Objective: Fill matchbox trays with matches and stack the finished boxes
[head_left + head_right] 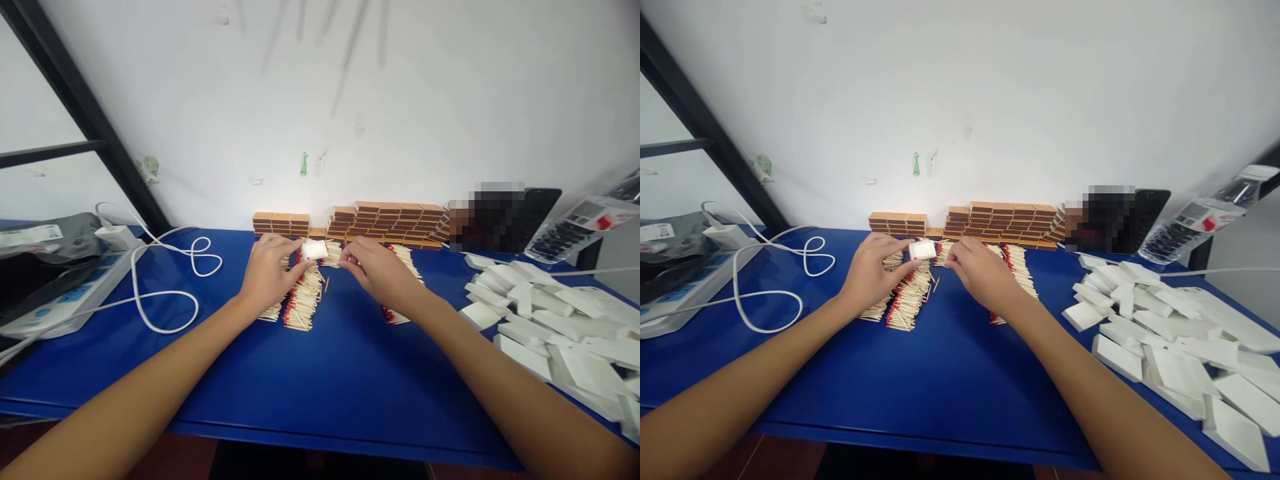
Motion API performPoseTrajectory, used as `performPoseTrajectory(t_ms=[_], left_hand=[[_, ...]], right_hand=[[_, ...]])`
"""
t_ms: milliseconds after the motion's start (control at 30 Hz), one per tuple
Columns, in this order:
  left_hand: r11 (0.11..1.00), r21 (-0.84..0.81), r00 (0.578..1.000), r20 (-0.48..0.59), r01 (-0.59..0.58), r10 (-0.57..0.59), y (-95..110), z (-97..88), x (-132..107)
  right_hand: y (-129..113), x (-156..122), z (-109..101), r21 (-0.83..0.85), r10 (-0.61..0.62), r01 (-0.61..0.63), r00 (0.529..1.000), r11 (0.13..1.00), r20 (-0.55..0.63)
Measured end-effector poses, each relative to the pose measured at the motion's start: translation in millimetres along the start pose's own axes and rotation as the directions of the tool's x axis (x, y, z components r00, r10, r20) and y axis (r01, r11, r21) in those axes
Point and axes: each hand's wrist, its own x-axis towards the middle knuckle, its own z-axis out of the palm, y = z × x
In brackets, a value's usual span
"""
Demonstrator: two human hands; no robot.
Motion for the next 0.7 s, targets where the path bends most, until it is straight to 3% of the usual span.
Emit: performPoseTrajectory(t_ms=[133,333,700], left_hand=[[0.999,0.026,1.0,0.0,0.025,-0.025,-2,-0.9,1],[0.999,0.023,1.0,0.003,0.026,-0.026,0,-0.3,0],[0.998,0.044,0.999,0.009,0.034,-0.035,3,-1.0,0]], right_hand=[[5,-3,0,0.102,0.005,-0.014,0.996,0.995,0.086],[-14,-9,3,0.237,-0.068,0.016,0.975,0.971,0.213],[-13,-10,7,0.179,-0.022,-0.033,0.955,0.983,0.295]])
